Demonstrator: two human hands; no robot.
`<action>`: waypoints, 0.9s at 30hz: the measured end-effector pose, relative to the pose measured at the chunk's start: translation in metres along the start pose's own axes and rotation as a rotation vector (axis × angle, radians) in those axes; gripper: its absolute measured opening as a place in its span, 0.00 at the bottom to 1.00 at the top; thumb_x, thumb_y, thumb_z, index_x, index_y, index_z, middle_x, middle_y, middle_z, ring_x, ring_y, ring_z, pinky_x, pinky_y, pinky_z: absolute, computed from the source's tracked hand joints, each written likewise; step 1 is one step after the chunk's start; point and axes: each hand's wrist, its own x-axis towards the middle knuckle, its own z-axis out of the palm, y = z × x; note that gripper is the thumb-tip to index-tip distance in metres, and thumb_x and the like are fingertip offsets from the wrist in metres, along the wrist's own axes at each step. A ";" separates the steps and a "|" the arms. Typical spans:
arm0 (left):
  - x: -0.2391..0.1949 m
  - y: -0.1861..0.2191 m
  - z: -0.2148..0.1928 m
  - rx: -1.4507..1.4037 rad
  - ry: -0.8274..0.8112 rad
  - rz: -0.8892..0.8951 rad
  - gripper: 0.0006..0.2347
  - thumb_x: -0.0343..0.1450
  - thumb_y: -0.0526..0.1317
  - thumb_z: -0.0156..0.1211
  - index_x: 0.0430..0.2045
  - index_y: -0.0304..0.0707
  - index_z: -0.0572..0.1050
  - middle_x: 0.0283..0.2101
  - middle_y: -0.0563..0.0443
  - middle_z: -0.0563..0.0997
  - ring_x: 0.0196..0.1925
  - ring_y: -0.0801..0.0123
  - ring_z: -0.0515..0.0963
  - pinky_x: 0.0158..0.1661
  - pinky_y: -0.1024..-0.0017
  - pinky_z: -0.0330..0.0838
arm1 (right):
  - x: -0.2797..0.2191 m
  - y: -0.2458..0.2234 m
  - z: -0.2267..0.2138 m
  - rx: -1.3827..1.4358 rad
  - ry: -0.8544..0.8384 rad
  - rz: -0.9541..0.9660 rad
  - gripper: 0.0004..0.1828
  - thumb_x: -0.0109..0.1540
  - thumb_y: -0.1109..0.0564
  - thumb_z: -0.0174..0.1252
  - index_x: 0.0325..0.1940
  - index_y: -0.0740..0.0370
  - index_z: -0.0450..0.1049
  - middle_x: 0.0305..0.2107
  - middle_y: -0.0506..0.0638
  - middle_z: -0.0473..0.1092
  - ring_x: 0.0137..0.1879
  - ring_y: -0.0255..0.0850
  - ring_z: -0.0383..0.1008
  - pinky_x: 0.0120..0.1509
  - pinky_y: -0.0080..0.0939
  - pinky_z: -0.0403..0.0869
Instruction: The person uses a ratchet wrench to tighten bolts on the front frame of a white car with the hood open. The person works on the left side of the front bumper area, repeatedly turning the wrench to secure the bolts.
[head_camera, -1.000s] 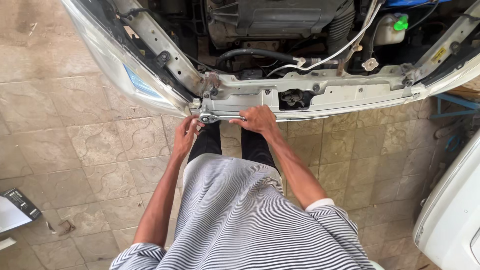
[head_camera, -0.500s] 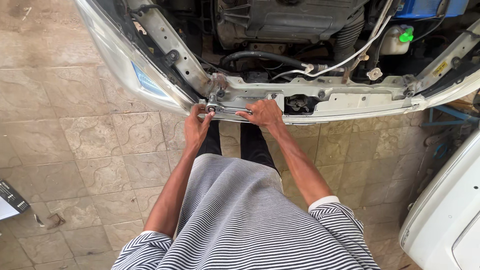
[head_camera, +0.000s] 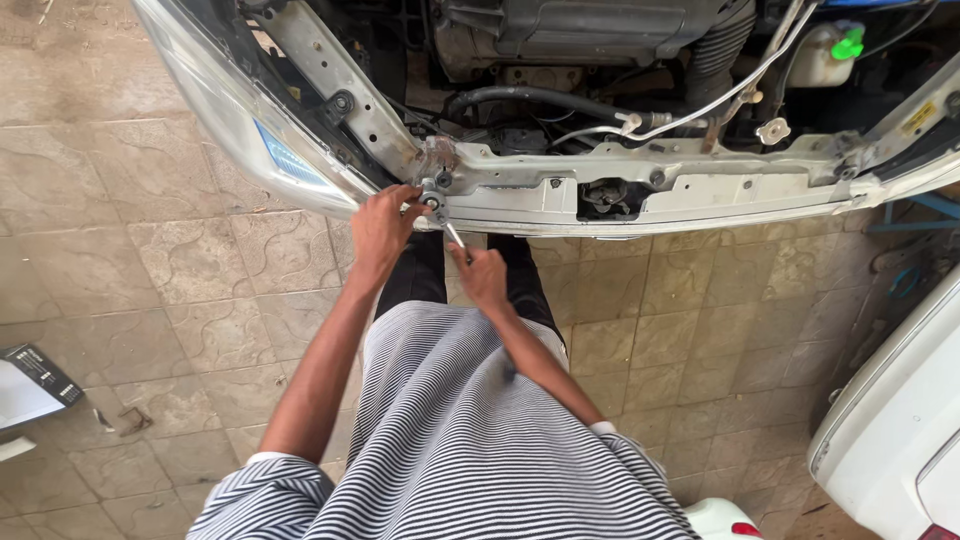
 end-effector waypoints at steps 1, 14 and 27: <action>0.001 0.000 -0.004 0.006 -0.020 0.009 0.12 0.67 0.44 0.70 0.39 0.40 0.83 0.40 0.50 0.86 0.36 0.55 0.84 0.33 0.61 0.75 | -0.003 -0.003 0.006 0.014 0.035 -0.034 0.33 0.67 0.34 0.52 0.23 0.64 0.76 0.12 0.58 0.66 0.20 0.57 0.71 0.28 0.52 0.69; -0.007 -0.005 -0.001 0.003 -0.046 -0.001 0.11 0.68 0.44 0.70 0.39 0.40 0.81 0.36 0.51 0.86 0.36 0.55 0.85 0.33 0.60 0.74 | 0.019 0.020 -0.019 -0.255 0.034 -0.233 0.33 0.65 0.30 0.54 0.27 0.62 0.78 0.15 0.59 0.70 0.25 0.61 0.74 0.29 0.57 0.72; -0.022 -0.005 0.021 -0.170 0.018 -0.280 0.14 0.66 0.48 0.71 0.37 0.40 0.80 0.37 0.54 0.87 0.28 0.61 0.85 0.28 0.65 0.71 | 0.070 0.006 -0.092 -0.603 -0.279 -0.258 0.39 0.60 0.20 0.48 0.32 0.56 0.82 0.13 0.57 0.71 0.23 0.54 0.75 0.35 0.56 0.75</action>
